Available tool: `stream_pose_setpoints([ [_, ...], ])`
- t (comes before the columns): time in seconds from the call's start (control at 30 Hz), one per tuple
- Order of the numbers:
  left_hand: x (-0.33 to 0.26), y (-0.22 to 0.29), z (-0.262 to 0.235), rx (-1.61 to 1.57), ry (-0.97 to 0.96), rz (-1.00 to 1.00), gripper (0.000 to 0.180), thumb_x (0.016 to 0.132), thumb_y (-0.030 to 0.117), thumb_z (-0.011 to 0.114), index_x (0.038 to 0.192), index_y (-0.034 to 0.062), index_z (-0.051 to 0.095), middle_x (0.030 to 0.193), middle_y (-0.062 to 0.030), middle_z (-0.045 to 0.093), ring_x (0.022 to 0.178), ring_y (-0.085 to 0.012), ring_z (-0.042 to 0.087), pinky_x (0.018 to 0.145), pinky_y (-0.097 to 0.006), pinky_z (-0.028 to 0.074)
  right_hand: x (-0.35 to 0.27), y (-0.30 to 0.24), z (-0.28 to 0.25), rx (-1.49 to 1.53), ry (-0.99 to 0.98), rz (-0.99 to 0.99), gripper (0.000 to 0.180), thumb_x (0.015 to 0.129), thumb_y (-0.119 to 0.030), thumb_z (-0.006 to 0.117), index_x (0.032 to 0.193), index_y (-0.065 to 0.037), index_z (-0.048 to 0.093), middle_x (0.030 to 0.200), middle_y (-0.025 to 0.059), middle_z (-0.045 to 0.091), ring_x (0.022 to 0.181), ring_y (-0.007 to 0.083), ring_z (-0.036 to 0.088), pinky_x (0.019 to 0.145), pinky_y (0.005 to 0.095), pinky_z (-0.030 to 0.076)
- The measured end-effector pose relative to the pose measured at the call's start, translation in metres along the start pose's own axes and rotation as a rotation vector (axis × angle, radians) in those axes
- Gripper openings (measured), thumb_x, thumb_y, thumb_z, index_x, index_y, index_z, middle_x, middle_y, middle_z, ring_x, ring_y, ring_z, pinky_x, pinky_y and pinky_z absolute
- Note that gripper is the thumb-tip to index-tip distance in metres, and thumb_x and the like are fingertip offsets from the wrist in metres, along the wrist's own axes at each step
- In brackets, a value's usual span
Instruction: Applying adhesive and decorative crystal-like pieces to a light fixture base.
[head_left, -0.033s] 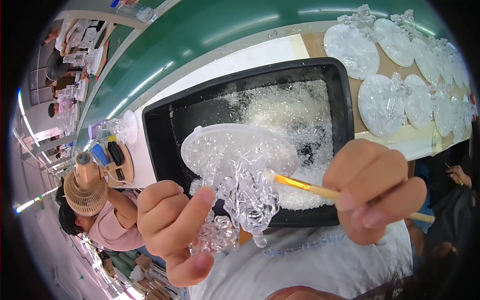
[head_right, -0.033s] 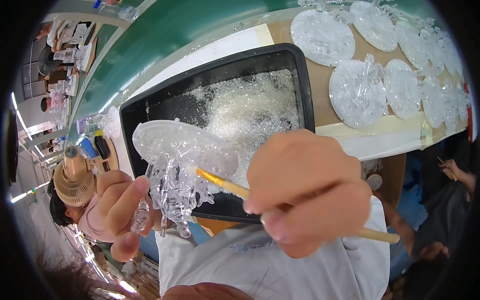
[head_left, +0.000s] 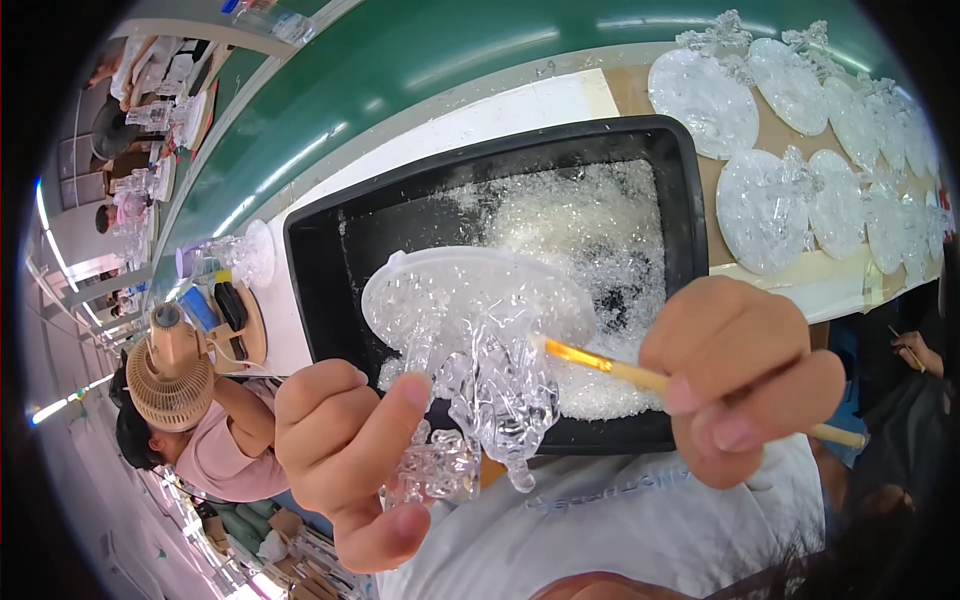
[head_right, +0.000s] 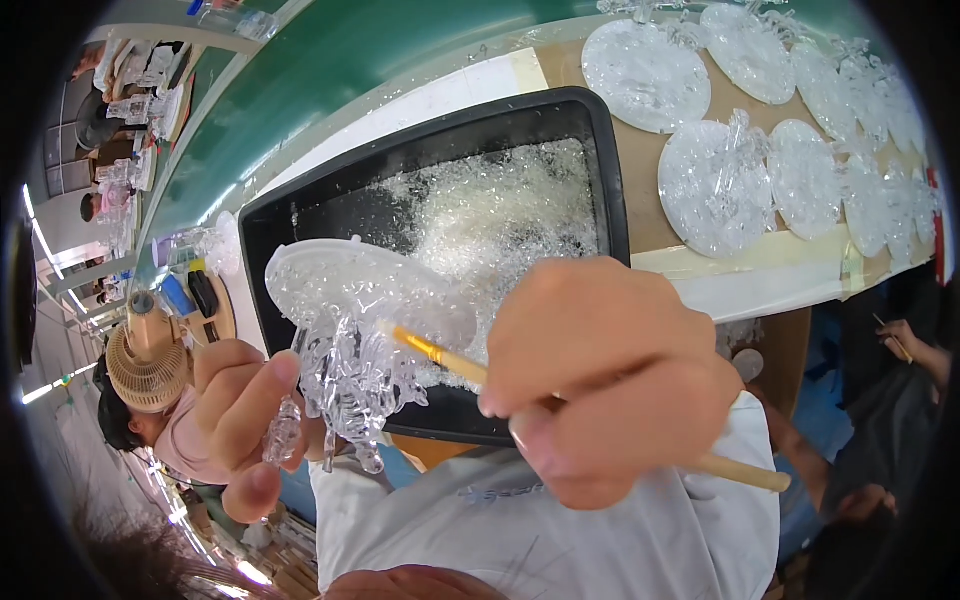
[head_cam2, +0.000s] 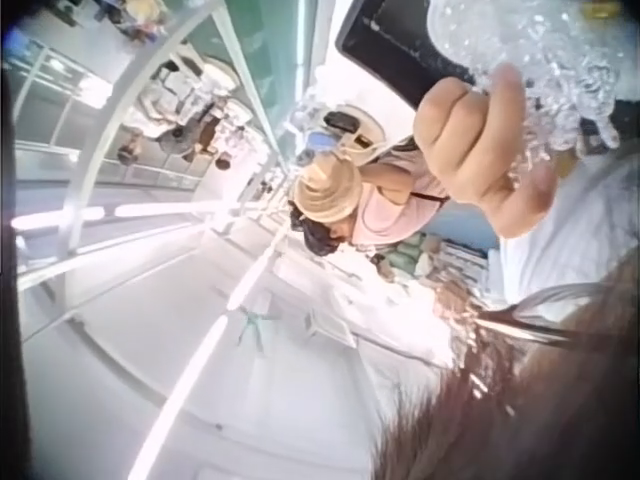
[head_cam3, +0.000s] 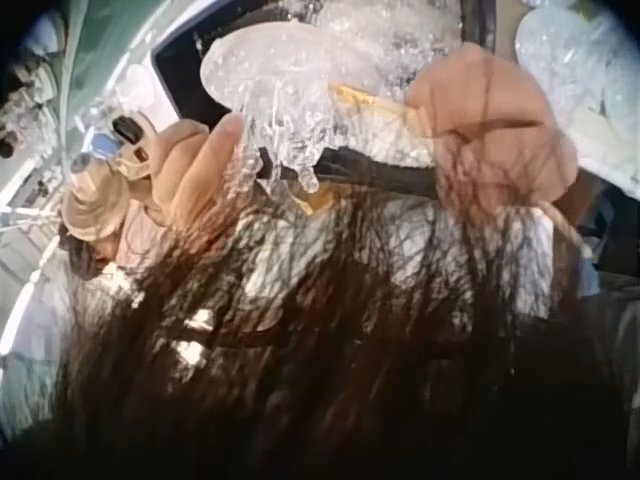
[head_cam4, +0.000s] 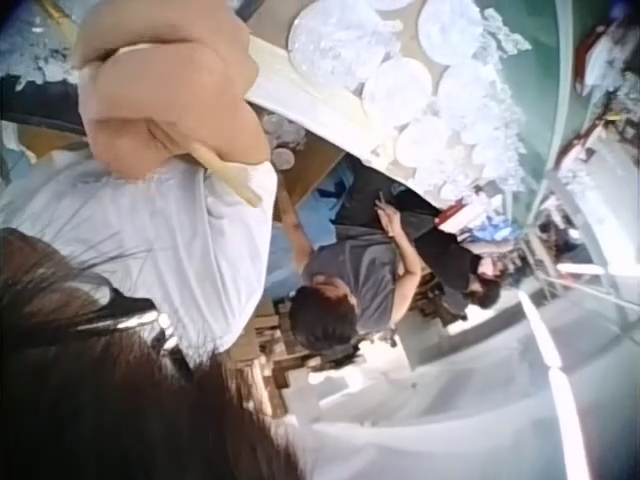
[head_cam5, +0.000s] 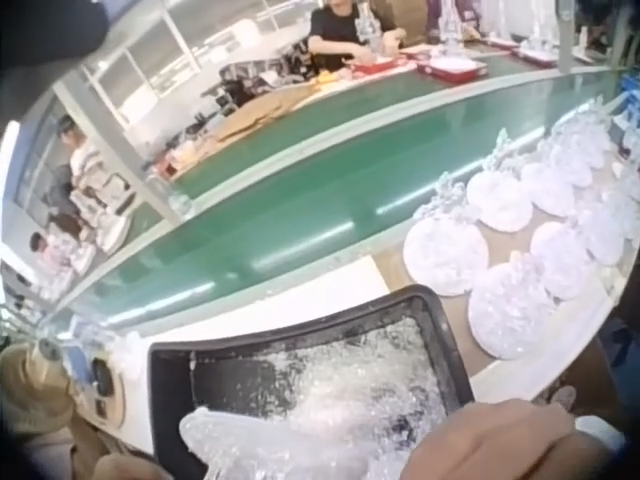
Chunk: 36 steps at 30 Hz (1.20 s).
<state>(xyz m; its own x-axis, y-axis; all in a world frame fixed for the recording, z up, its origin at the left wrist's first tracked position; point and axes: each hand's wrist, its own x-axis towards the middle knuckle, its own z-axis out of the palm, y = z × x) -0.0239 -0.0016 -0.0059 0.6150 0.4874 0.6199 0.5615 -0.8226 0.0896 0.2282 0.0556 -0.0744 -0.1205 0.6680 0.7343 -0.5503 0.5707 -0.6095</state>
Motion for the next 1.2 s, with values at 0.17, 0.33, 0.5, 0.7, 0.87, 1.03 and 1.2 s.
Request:
stream_pose_setpoints([
  [0.17,-0.002,0.004,0.002,0.000,0.079,0.013,0.039,0.089,0.014,0.049,0.126,0.0230,0.040,0.090,-0.0235,0.069,0.053,-0.0213,0.042,0.050,-0.035,0.040,-0.001,0.005,0.003,0.010,0.006,-0.063,0.015,0.091,-0.008,0.062,0.089,-0.012,0.048,0.086,0.0105,0.057,0.056,0.0175,0.046,0.043,0.0272,0.040],
  [0.33,0.000,0.003,0.008,-0.007,0.067,0.057,0.049,0.076,0.006,0.056,0.121,0.0239,0.044,0.084,-0.0189,0.070,0.048,-0.0161,0.037,0.048,-0.030,0.036,0.000,0.007,-0.001,-0.041,-0.064,-0.022,0.014,0.090,-0.009,0.063,0.091,-0.011,0.048,0.088,0.0119,0.058,0.055,0.0170,0.046,0.043,0.0278,0.041],
  [0.5,0.003,0.002,0.012,-0.001,0.068,0.093,0.051,0.071,0.004,0.055,0.117,0.0241,0.047,0.083,-0.0159,0.070,0.047,-0.0145,0.035,0.049,-0.028,0.034,-0.001,0.005,0.001,0.024,-0.082,0.007,0.021,0.086,-0.011,0.071,0.092,-0.008,0.051,0.089,0.0162,0.061,0.057,0.0193,0.052,0.042,0.0316,0.044],
  [0.7,0.005,0.004,0.004,-0.030,-0.045,0.130,0.050,0.073,0.009,0.058,0.119,0.0255,0.045,0.088,-0.0196,0.069,0.050,-0.0163,0.039,0.051,-0.032,0.037,0.003,0.005,-0.002,0.010,-0.077,0.020,0.020,0.083,-0.009,0.072,0.090,-0.007,0.053,0.087,0.0181,0.062,0.062,0.0213,0.054,0.045,0.0321,0.045],
  [0.87,0.004,0.003,0.006,-0.026,-0.133,0.161,0.050,0.078,0.015,0.059,0.123,0.0270,0.040,0.094,-0.0244,0.069,0.051,-0.0180,0.042,0.054,-0.035,0.040,0.005,0.005,-0.004,-0.001,-0.147,0.070,0.021,0.078,-0.001,0.070,0.093,-0.006,0.055,0.088,0.0176,0.062,0.061,0.0215,0.053,0.046,0.0316,0.046],
  [1.03,0.010,0.001,0.016,-0.021,0.015,0.170,0.049,0.069,0.000,0.059,0.112,0.0226,0.052,0.080,-0.0127,0.069,0.048,-0.0131,0.034,0.050,-0.027,0.032,0.007,0.005,0.000,0.035,-0.226,0.082,0.021,0.075,0.002,0.065,0.093,-0.005,0.057,0.089,0.0181,0.062,0.061,0.0217,0.053,0.048,0.0325,0.047],
  [1.2,0.008,0.003,0.019,-0.003,0.023,0.159,0.047,0.071,-0.001,0.059,0.112,0.0227,0.053,0.080,-0.0126,0.069,0.048,-0.0129,0.034,0.049,-0.027,0.032,0.005,0.004,-0.001,-0.002,-0.113,0.061,0.021,0.074,0.002,0.065,0.093,-0.003,0.059,0.086,0.0179,0.062,0.063,0.0227,0.056,0.050,0.0321,0.047],
])
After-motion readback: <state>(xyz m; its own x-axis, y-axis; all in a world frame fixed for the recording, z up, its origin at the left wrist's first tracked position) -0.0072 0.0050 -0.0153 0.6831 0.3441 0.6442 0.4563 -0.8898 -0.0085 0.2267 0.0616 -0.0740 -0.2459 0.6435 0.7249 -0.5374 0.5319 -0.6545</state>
